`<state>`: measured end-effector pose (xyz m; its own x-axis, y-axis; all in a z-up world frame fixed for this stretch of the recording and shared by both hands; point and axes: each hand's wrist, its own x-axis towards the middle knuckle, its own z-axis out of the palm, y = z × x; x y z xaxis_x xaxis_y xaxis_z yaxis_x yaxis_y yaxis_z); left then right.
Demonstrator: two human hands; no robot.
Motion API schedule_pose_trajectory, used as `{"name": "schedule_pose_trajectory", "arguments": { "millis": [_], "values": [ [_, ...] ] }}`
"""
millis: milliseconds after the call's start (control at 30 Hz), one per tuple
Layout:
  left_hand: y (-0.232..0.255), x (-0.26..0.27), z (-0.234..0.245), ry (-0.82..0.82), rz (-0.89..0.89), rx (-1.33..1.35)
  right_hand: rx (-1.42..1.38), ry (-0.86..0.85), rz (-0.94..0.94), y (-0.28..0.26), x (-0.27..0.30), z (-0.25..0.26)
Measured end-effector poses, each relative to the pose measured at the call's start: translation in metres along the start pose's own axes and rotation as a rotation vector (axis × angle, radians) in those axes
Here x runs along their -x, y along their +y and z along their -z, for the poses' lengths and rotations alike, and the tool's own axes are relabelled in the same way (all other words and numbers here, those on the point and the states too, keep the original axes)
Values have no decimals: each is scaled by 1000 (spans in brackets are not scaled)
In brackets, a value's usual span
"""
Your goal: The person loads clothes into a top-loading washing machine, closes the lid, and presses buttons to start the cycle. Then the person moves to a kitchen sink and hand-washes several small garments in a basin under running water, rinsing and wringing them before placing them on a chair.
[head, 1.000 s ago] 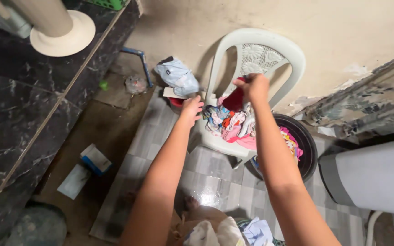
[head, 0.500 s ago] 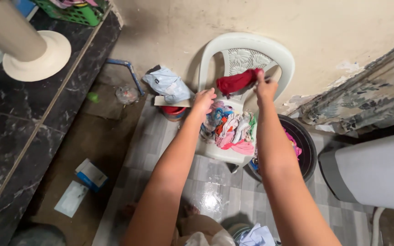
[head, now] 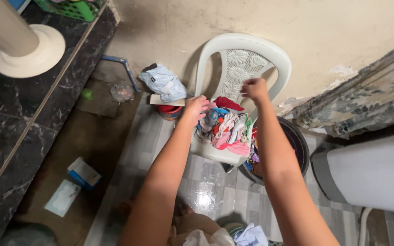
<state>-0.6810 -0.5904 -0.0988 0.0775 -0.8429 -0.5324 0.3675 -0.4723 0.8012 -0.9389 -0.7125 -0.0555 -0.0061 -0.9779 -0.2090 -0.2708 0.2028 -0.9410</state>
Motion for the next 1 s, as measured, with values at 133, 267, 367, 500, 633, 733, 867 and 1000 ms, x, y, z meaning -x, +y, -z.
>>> {"name": "schedule_pose_trajectory", "arguments": {
  "millis": [133,267,367,500,633,733,867,1000],
  "values": [
    [17,16,24,21,-30,126,153,-261,151,-56,17,-85],
    [49,36,83,182,-171,244,195,-466,268,-114,58,-196],
    [89,69,152,381,-404,355,169,-592,376,-148,95,-279],
    [136,128,265,638,-679,444,167,-795,507,-194,165,-399],
    [155,182,395,922,-983,514,146,-996,657,-217,239,-531],
    [145,233,485,1116,-1104,529,172,-1115,675,-240,316,-614],
    [81,269,642,1458,-1209,293,173,-1312,611,-248,409,-714],
    [16,311,764,1840,-1128,144,232,-1383,593,-216,452,-811]
  ]
}}
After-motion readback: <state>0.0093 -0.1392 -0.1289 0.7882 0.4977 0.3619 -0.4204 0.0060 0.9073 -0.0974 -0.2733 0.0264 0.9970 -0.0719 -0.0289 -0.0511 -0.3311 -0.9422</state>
